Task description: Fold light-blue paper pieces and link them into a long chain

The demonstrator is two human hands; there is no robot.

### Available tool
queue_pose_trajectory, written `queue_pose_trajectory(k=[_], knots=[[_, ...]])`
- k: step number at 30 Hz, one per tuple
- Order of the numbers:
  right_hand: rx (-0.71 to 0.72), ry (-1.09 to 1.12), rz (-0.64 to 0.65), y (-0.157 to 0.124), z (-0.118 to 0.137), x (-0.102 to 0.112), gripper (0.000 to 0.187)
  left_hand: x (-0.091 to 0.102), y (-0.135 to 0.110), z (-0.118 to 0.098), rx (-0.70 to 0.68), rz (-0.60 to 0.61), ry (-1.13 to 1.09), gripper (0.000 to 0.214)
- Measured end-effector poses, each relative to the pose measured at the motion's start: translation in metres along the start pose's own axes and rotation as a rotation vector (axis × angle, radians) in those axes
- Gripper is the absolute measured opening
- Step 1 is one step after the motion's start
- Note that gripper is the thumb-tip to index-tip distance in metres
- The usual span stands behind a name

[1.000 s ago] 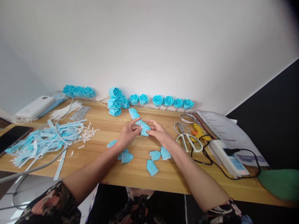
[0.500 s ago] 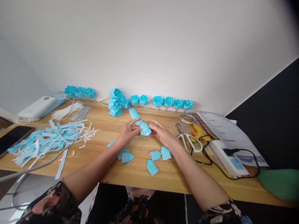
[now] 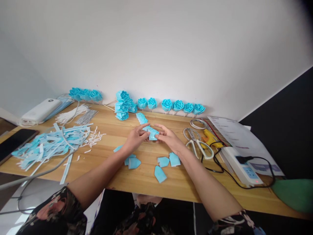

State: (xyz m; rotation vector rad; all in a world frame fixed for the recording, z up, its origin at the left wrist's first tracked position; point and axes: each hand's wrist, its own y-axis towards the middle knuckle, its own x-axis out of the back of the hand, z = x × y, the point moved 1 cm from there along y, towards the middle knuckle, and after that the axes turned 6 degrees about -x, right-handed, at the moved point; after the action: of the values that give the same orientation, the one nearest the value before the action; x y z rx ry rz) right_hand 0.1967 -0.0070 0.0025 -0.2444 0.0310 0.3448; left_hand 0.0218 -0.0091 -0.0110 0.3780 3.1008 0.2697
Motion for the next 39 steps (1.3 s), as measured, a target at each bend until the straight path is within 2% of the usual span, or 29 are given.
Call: queue_pose_trajectory(k=[5, 14, 29, 35, 39], knots=[[0.008, 0.004, -0.026, 0.0, 0.0, 0.0, 0.053, 0.0, 0.0, 0.0, -0.011, 0.027, 0.002, 0.069], [-0.009, 0.038, 0.054, -0.001, -0.001, 0.003, 0.045, 0.001, 0.002, 0.008, -0.032, 0.005, 0.033, 0.068], [0.026, -0.106, -0.025, -0.001, -0.001, -0.003, 0.051, -0.001, 0.0, 0.006, -0.063, 0.067, 0.097, 0.062], [-0.035, 0.072, 0.078, -0.001, 0.0, 0.005, 0.044, 0.002, 0.002, 0.008, -0.07, 0.05, 0.112, 0.059], [-0.034, 0.073, 0.057, 0.001, -0.004, 0.006, 0.046, 0.001, 0.001, 0.007, -0.059, 0.053, 0.097, 0.059]])
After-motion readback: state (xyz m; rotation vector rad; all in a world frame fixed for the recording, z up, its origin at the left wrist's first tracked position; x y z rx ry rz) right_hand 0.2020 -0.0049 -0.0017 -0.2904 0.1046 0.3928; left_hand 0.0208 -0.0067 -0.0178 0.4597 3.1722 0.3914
